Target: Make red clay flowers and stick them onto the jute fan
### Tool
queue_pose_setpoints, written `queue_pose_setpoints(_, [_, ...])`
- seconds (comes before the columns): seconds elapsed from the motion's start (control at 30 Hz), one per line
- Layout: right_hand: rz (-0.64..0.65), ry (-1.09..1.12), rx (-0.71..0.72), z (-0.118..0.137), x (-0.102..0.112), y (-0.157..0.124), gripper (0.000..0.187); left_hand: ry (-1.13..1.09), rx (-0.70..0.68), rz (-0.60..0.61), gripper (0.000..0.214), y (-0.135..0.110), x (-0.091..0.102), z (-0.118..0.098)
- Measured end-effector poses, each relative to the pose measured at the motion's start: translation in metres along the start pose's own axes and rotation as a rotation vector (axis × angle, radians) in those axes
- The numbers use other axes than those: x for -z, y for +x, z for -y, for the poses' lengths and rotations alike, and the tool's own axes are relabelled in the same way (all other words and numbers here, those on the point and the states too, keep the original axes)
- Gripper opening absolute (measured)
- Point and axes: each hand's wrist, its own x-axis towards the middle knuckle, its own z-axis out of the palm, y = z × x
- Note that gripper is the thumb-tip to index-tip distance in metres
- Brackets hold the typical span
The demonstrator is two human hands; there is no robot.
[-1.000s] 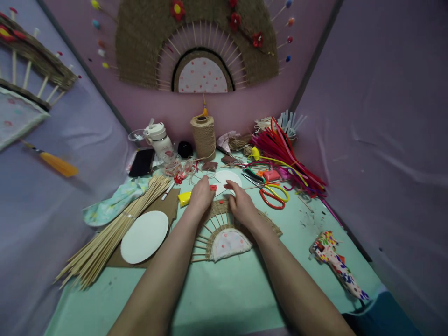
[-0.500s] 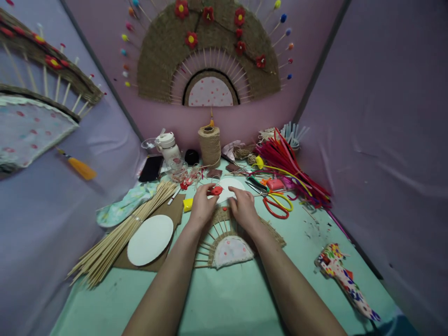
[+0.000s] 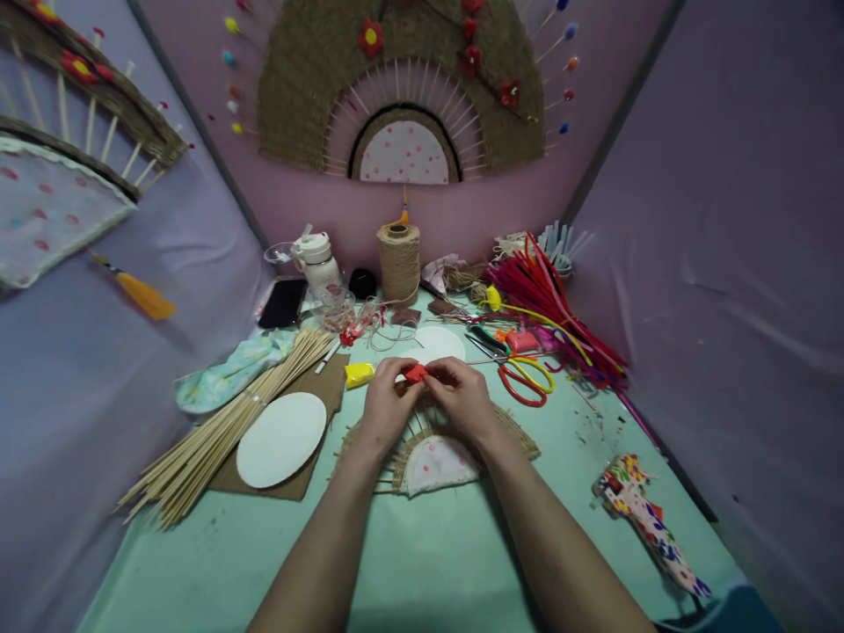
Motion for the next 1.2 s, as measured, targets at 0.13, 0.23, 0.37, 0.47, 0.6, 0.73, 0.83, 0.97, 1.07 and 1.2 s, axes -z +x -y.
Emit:
queue_pose_setpoints(0.13, [-0.011,-0.017,-0.052,0.0,-0.003,-0.002,0.005,0.099,-0.084,0.041,0.021,-0.002,0.001,-0.003])
queue_pose_setpoints(0.23, [-0.04,-0.044,-0.105,0.002,-0.006,-0.003,0.005,0.097,-0.125,0.091,0.02,-0.003,0.002,-0.007])
queue_pose_setpoints(0.37, [-0.121,0.196,-0.275,0.001,-0.01,-0.003,0.009,0.104,-0.173,0.105,0.019,-0.005,0.001,-0.011])
queue_pose_setpoints(0.47, [-0.172,0.565,-0.483,-0.005,-0.003,0.004,0.012,0.149,-0.187,0.068,0.019,-0.005,0.002,-0.01])
queue_pose_setpoints(0.6, [-0.174,0.768,-0.566,-0.011,0.022,0.015,0.014,0.257,-0.072,-0.065,0.02,0.004,0.008,-0.005])
queue_pose_setpoints(0.73, [-0.199,0.878,-0.591,-0.009,0.034,0.017,0.02,0.381,0.052,0.036,0.034,0.026,0.009,0.001])
queue_pose_setpoints(0.83, [-0.211,0.902,-0.595,-0.008,0.03,0.015,0.016,0.45,0.11,0.125,0.026,0.043,0.0,0.004])
queue_pose_setpoints(0.97, [-0.229,0.89,-0.588,-0.009,0.026,0.012,0.015,0.444,0.15,0.165,0.014,0.054,-0.011,0.012])
queue_pose_setpoints(1.07, [-0.22,0.875,-0.584,-0.008,0.026,0.012,0.019,0.385,0.175,0.166,0.018,0.054,-0.011,0.015])
queue_pose_setpoints(1.2, [-0.185,0.838,-0.571,-0.001,0.026,0.01,0.024,0.229,0.18,0.082,0.037,0.044,-0.01,0.005])
